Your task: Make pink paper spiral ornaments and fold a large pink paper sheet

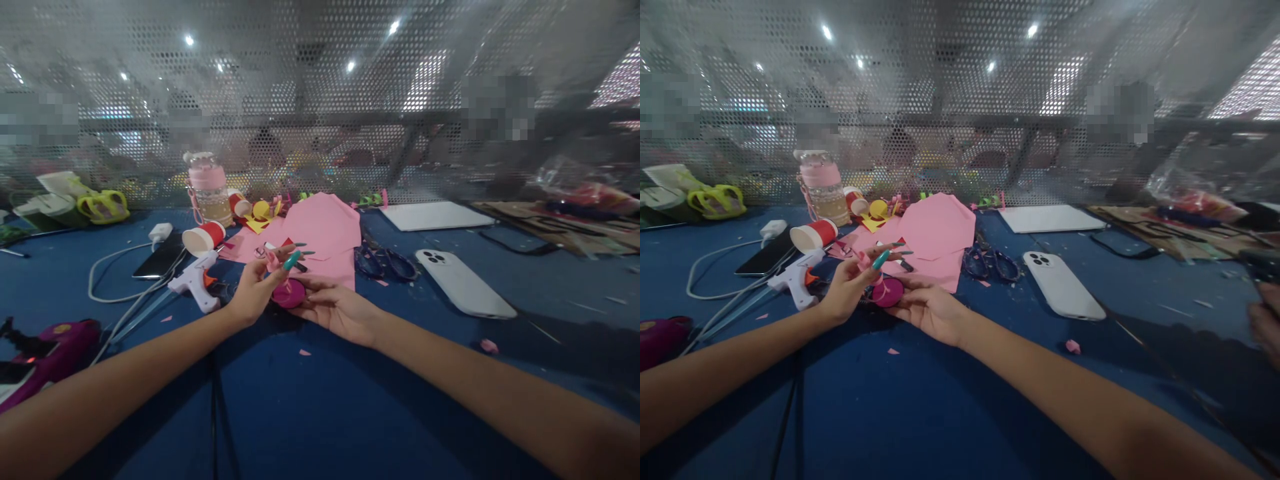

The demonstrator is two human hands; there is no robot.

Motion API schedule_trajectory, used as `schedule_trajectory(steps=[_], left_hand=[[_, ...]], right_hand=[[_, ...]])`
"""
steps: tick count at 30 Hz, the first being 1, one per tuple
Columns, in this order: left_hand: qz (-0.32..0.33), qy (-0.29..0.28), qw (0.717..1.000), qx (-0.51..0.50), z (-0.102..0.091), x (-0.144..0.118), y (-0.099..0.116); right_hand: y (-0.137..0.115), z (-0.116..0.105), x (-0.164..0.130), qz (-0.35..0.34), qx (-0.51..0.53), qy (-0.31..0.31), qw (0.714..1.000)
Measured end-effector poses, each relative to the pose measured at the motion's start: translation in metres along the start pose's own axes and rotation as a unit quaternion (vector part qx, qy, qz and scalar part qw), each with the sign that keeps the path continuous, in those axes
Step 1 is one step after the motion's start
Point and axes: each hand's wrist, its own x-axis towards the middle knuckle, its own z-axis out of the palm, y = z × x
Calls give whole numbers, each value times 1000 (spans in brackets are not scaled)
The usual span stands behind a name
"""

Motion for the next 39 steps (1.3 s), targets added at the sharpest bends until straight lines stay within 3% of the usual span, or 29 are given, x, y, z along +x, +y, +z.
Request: schedule_trajectory(steps=[10,17,26,34,39], left_hand=[[19,-44,998,-49,0,0,-3],[16,-43,998,30,-1,0,-10],[90,-49,990,95,-3,0,-10],[40,-81,983,161,-2,-2,-3],[30,-96,978,182,-1,-2,-2]], right_hand=[[-6,1,2,-3,41,46,998],[-11,-16,8,-13,49,33,998],[-23,-13,7,-24,64,58,996],[-18,-18,8,-22,53,28,998],[-18,-14,7,-20,55,41,997]])
